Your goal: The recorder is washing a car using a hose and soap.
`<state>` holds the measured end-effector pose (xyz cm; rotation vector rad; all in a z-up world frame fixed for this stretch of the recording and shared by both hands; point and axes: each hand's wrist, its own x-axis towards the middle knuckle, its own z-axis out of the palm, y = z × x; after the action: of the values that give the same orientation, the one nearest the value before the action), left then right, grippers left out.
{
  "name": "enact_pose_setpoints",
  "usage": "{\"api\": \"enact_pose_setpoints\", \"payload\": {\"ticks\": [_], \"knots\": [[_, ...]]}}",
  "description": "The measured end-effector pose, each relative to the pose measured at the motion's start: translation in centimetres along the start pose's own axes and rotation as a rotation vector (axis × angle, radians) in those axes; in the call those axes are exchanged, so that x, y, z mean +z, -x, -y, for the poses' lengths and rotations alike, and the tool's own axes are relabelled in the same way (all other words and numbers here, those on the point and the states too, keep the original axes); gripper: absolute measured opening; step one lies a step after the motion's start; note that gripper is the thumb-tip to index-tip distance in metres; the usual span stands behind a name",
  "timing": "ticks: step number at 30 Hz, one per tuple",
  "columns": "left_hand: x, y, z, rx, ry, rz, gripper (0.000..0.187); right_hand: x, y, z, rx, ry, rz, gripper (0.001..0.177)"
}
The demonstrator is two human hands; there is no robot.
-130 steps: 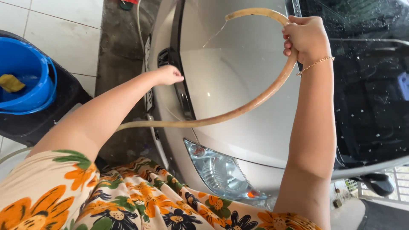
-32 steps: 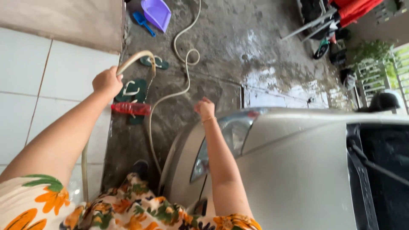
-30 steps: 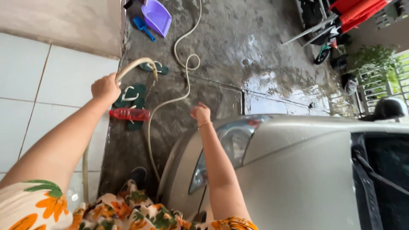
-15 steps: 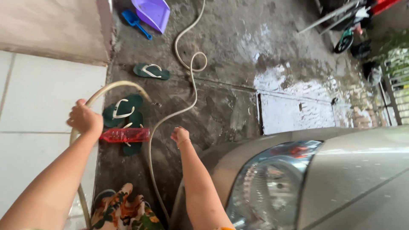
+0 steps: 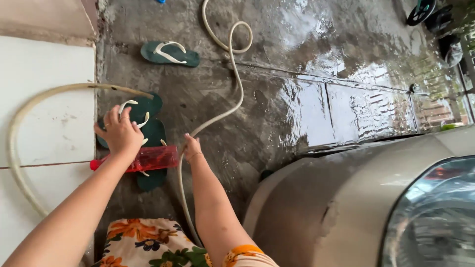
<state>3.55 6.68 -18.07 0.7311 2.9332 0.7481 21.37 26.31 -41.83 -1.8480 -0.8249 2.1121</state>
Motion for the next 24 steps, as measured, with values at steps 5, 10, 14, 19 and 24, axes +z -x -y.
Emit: {"api": "enact_pose_setpoints", "payload": {"ticks": [5,10,14,19,24], "knots": [[3.9,1.6,0.3,0.111,0.027,-0.004,0.041,2.5,-2.3,0.3,-0.209,-0.123,-0.042,0.051],[2.1,0.7,-6.1,0.041,0.191,0.205,0.037,7.5,20.0,11.9,-0.351,-0.175,-0.112,0.022],[-1.8,-4.6,-14.7,-0.137,0.461,0.649,0.075,7.7,35.5,16.6,-0.266,-0.237,0.138,0.017],[-20.4,-6.0,-25.4,-0.717,1.038,1.125,0.048,4.8,53.4,17.7,-0.224,-0.231,0.703,0.028],[-14.4,-2.4,-21.9,-0.580,1.234,0.932,0.033,3.5,67.0,24.3,0.020,-0.112,0.824,0.024]]}}
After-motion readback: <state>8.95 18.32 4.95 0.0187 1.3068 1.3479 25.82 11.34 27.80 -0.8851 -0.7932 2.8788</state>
